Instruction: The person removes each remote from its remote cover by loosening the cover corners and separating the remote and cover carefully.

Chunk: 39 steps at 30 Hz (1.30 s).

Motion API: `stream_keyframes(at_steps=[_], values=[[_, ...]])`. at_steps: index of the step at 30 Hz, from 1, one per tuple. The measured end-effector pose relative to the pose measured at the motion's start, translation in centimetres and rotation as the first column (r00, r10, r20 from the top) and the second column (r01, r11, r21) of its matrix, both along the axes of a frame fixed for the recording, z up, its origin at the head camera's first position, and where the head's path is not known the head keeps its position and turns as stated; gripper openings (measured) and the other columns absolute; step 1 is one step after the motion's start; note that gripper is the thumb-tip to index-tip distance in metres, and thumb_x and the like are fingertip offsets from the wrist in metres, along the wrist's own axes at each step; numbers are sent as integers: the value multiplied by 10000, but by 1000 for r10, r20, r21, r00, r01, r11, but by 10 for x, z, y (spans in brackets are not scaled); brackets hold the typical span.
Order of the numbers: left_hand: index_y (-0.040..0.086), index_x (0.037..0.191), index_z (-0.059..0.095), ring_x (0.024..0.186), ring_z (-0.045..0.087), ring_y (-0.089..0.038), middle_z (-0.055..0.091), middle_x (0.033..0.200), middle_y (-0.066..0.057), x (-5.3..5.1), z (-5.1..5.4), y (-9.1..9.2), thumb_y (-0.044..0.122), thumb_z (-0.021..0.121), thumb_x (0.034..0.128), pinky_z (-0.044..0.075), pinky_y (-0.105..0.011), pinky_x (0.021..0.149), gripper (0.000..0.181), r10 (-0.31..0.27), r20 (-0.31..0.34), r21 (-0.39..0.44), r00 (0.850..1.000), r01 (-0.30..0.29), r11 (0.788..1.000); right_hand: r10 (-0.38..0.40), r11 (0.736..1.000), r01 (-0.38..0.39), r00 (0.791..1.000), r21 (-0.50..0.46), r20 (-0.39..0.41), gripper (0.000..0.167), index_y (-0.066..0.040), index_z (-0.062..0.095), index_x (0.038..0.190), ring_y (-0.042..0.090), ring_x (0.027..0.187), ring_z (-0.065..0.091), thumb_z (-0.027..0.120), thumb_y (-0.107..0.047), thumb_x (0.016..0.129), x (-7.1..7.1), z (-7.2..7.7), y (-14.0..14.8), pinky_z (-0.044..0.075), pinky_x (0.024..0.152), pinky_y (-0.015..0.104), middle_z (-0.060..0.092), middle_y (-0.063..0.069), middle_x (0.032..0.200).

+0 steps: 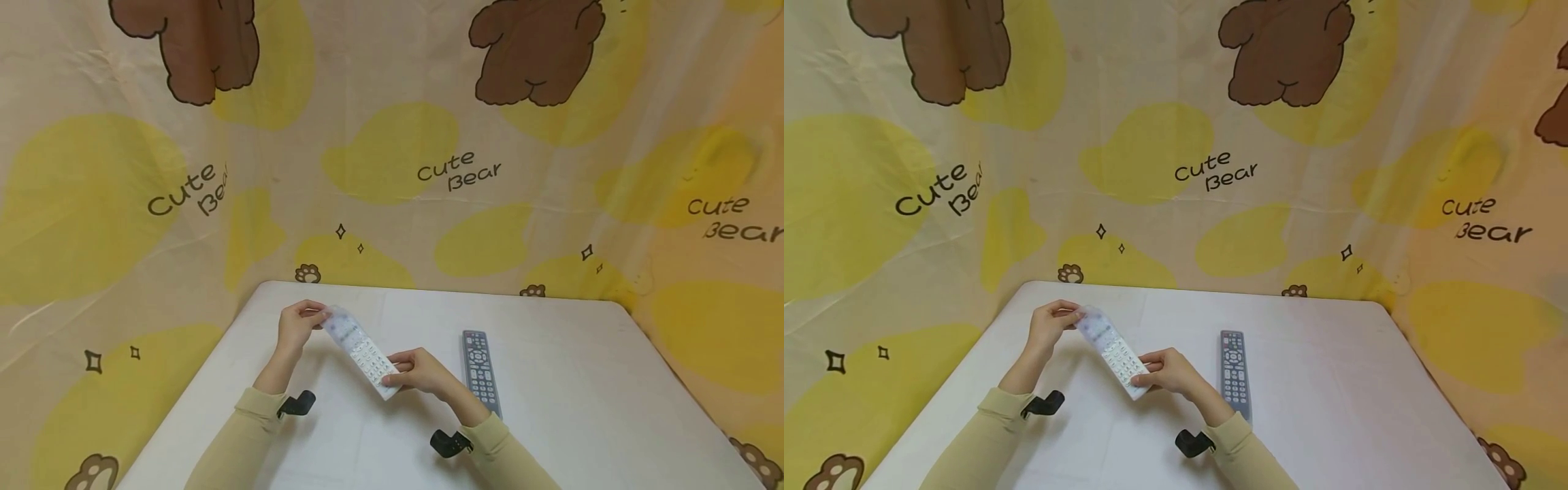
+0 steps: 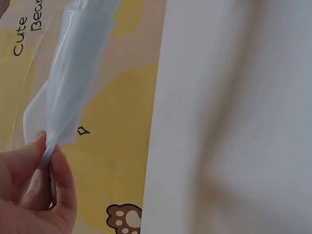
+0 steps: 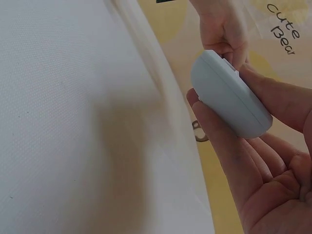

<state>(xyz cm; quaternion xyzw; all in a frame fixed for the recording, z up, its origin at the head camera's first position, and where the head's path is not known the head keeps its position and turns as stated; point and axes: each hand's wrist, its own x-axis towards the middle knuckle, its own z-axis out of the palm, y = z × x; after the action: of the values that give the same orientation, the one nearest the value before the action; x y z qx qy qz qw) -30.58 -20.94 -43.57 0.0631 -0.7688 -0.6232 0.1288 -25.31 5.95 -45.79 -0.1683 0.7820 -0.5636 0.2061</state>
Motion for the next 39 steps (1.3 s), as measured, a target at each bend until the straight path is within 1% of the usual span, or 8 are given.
stream_keyframes(at_steps=[7, 16, 23, 29, 39], values=[[-37, 991, 680, 704, 640, -101, 696, 941, -152, 1, 2, -1, 56, 696, 839, 572, -225, 651, 179, 10, 24, -22, 1000, -10, 1000, -4, 1000, 4, 1000, 0, 1, 481, 36, 602, 1214, 182, 814, 702, 759, -132, 791, 3, 2, 1, 590, 693, 335, 723, 139, 985], [-30, 1005, 680, 725, 643, -122, 689, 965, -164, 2, 4, -1, 76, 687, 852, 577, -240, 674, 185, 7, 33, -40, 999, -6, 999, -8, 1000, 8, 1000, 2, 11, 491, 30, 612, 1202, 174, 807, 701, 775, -155, 777, 1, -3, 3, 591, 709, 354, 728, 116, 972], [-35, 992, 681, 706, 634, -101, 692, 925, -131, 0, 3, -1, 67, 695, 843, 578, -245, 676, 181, 11, 33, -25, 999, -10, 1000, -15, 1000, 15, 1000, -3, 20, 480, 26, 617, 1198, 174, 796, 699, 774, -139, 776, 2, -3, 4, 591, 708, 358, 728, 116, 968], [-61, 993, 676, 692, 626, -87, 703, 909, -137, -1, 3, -2, 49, 703, 832, 570, -231, 653, 197, -3, 17, -1, 1000, 3, 1000, -10, 1000, 11, 999, -15, 30, 475, 36, 609, 1207, 161, 794, 696, 760, -114, 783, 4, -2, 4, 591, 707, 342, 726, 127, 973], [-48, 989, 679, 689, 629, -91, 698, 894, -119, 0, 4, -2, 49, 699, 832, 572, -236, 657, 186, 2, 35, -15, 999, -1, 1000, -26, 1000, 25, 999, 10, 27, 477, 14, 619, 1205, 160, 791, 692, 770, -133, 777, 5, -3, 5, 589, 686, 311, 729, 105, 970]])
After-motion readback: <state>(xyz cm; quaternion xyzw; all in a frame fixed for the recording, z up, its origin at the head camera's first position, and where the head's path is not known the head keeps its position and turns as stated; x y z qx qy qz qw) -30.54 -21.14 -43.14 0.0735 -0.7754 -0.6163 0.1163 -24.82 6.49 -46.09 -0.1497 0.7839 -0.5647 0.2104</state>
